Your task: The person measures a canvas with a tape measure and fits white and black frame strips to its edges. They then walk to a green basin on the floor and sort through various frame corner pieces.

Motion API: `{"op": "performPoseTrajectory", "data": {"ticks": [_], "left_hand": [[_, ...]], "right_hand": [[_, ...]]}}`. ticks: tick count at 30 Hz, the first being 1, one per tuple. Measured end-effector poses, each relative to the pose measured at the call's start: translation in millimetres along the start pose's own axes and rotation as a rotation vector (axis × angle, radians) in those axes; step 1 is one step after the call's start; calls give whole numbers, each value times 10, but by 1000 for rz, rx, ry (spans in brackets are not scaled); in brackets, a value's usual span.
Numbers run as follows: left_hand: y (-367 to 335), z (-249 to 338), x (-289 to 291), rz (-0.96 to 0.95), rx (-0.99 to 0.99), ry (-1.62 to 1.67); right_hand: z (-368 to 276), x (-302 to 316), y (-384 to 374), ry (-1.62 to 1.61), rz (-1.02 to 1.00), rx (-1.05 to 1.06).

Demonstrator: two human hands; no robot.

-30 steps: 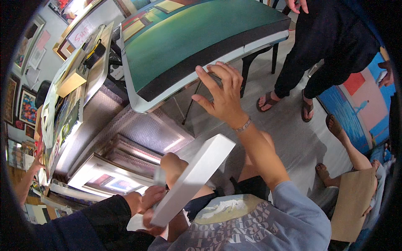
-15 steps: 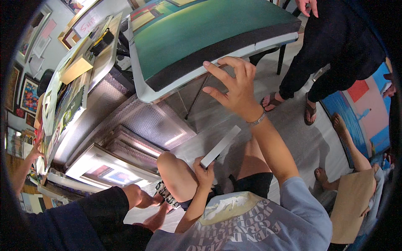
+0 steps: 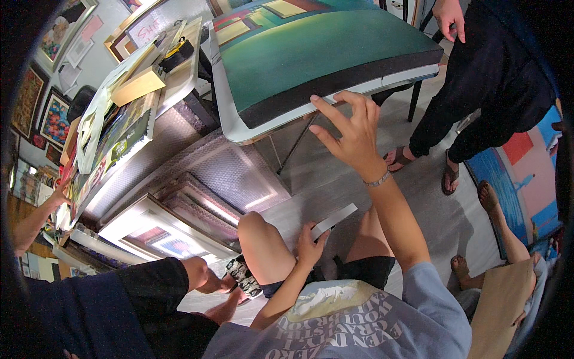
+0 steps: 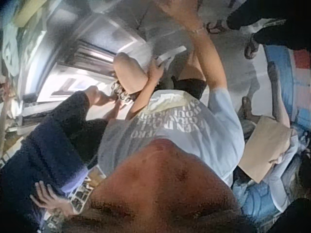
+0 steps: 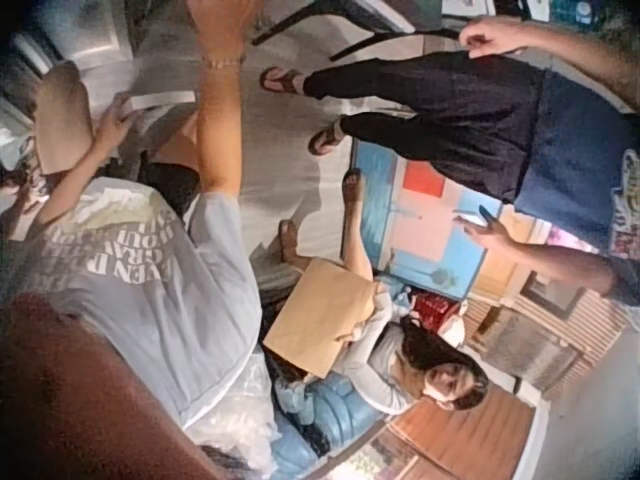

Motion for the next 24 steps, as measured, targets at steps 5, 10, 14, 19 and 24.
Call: {"op": "performPoseTrajectory", "data": {"ticks": [5,10,14,19,24], "left_hand": [[2,-3,-51,-4,-57,70],[-16,-22,-61,0,-38,34],[-20,-29,-118,-58,11,57],[-41,39,-70,15,-58,50],[-69,37,-43,10,-12,117]], "right_hand": [[-14,22,9,-9,-18,-8],[-22,7,22,20,-46,-21],[25,13,60,62,-65,24],[484,176,156,131,37,-109],[969,331,196,158,169,-236]]}}
Point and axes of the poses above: each hand's wrist, its own y-axis away from the middle knuckle, its own x-axis out of the back of the hand, z = x × y, the point moved 10 cm from there along -y, towards the middle knuckle
